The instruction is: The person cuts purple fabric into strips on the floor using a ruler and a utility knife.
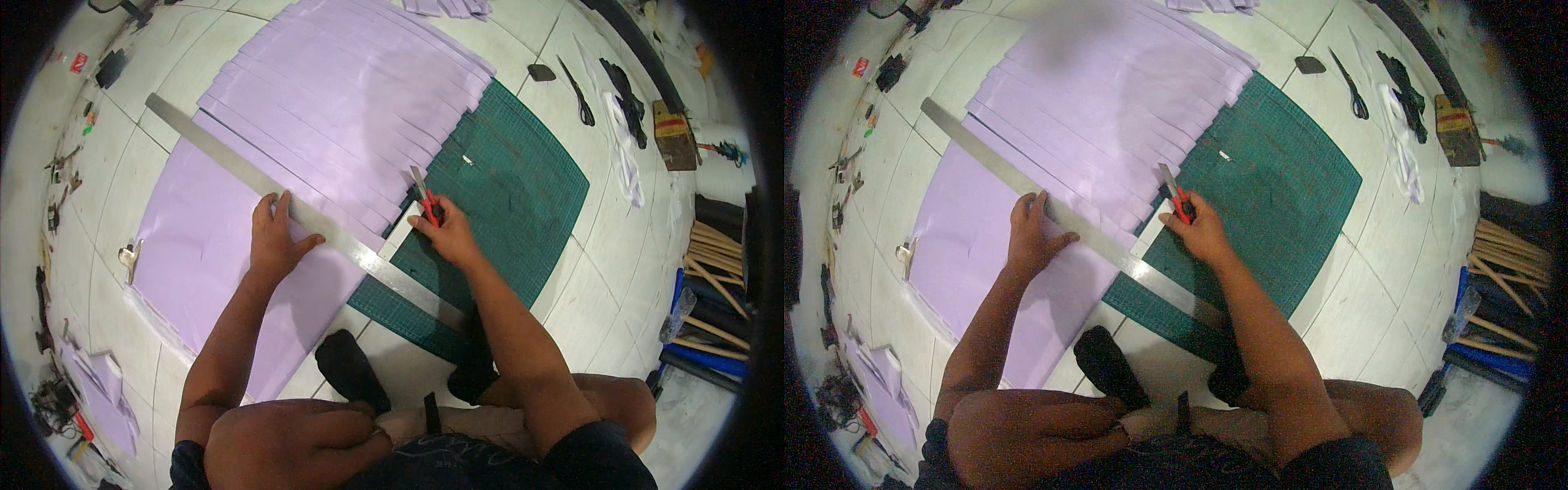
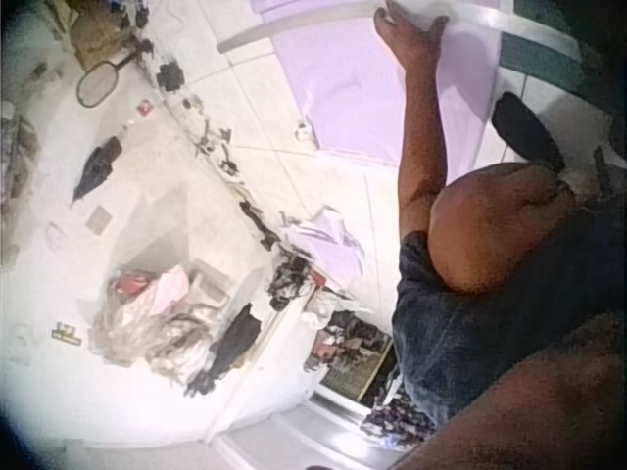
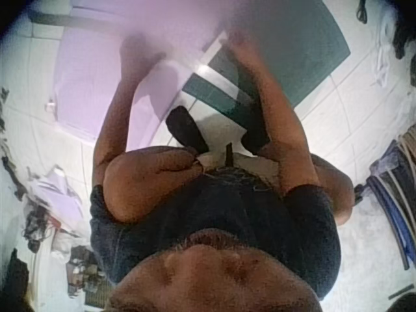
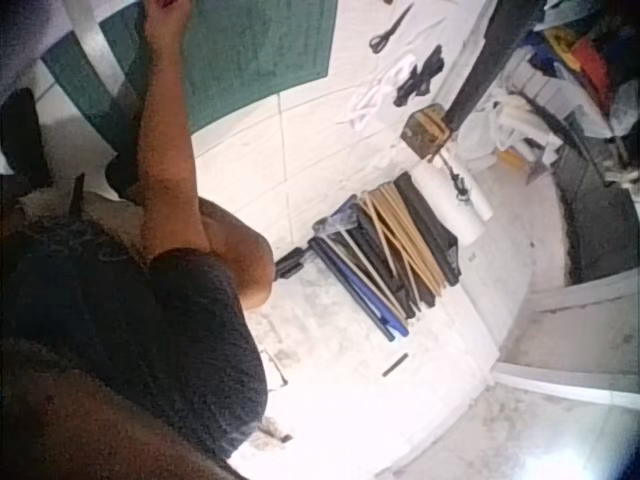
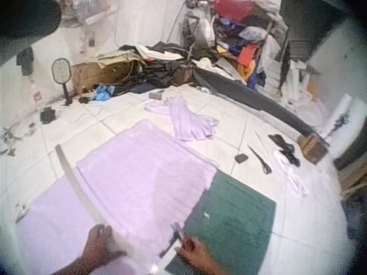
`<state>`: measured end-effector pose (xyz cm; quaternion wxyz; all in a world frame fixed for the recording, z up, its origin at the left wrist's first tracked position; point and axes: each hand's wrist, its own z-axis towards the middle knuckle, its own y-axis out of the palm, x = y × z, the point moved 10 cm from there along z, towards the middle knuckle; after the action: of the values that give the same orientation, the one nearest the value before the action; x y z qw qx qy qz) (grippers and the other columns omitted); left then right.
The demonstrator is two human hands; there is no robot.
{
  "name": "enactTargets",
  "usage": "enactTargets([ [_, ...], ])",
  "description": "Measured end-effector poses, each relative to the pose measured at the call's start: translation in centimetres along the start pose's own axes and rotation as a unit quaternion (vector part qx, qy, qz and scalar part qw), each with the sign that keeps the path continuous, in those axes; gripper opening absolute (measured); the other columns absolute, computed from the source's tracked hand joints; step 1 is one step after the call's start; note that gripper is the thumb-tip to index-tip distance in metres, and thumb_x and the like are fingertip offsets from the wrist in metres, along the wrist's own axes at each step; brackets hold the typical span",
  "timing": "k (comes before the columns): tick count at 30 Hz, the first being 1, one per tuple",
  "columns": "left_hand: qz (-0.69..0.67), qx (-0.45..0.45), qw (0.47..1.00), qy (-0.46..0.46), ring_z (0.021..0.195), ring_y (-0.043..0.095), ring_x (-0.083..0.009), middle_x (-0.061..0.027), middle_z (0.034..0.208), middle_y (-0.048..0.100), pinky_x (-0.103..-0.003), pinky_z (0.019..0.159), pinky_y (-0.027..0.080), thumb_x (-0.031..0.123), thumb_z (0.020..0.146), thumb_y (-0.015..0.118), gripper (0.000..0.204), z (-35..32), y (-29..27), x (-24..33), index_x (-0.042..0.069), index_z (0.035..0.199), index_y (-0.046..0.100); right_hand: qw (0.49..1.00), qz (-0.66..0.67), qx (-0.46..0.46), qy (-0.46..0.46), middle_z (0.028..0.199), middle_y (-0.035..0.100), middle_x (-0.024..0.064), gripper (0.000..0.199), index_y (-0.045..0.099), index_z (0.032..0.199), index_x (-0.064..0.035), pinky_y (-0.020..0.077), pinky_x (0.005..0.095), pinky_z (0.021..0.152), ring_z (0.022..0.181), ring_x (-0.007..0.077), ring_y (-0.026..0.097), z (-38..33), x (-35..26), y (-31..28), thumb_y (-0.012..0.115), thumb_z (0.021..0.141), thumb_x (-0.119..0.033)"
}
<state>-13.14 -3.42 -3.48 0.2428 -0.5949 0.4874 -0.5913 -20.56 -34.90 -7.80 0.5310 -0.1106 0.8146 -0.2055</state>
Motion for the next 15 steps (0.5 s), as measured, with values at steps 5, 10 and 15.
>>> enactTargets([
  [5,0.029,0.002,1.000,0.001,0.132,0.037,-0.0385,-0.0225,0.141,0.039,-0.045,0.110,0.035,0.039,0.068,0.087,0.091,0.4,-0.4,0.8,0.004,0.140,0.045,1.000,0.017,-0.004,-0.005,0.077,0.053,-0.0009,0.045,0.058,0.109,-0.0048,0.0399,0.0259,0.050,0.061,0.0095,0.048,0.1,0.7,0.1,0.082,0.081,-0.031],
  [10,-0.009,0.055,0.998,-0.032,0.125,0.045,-0.0385,-0.0226,0.131,0.049,-0.048,0.106,0.037,0.036,0.081,0.075,0.068,2.6,-3.5,-3.0,0.003,0.134,0.050,0.990,0.096,-0.051,0.085,0.081,0.058,0.0002,0.047,0.057,0.113,-0.0049,0.0423,0.0253,0.050,0.065,0.0105,0.057,0.1,-0.7,0.3,0.082,0.080,-0.027],
  [15,-0.014,0.301,0.952,-0.050,0.126,0.046,-0.0429,-0.0276,0.133,0.050,-0.051,0.108,0.034,0.025,0.092,0.061,0.047,8.7,-11.7,-13.8,0.000,0.130,0.053,0.960,0.160,-0.165,0.159,0.083,0.063,0.0044,0.044,0.056,0.113,-0.0064,0.0415,0.0227,0.044,0.066,0.0117,0.061,1.9,-3.0,-2.0,0.079,0.081,-0.025],
])
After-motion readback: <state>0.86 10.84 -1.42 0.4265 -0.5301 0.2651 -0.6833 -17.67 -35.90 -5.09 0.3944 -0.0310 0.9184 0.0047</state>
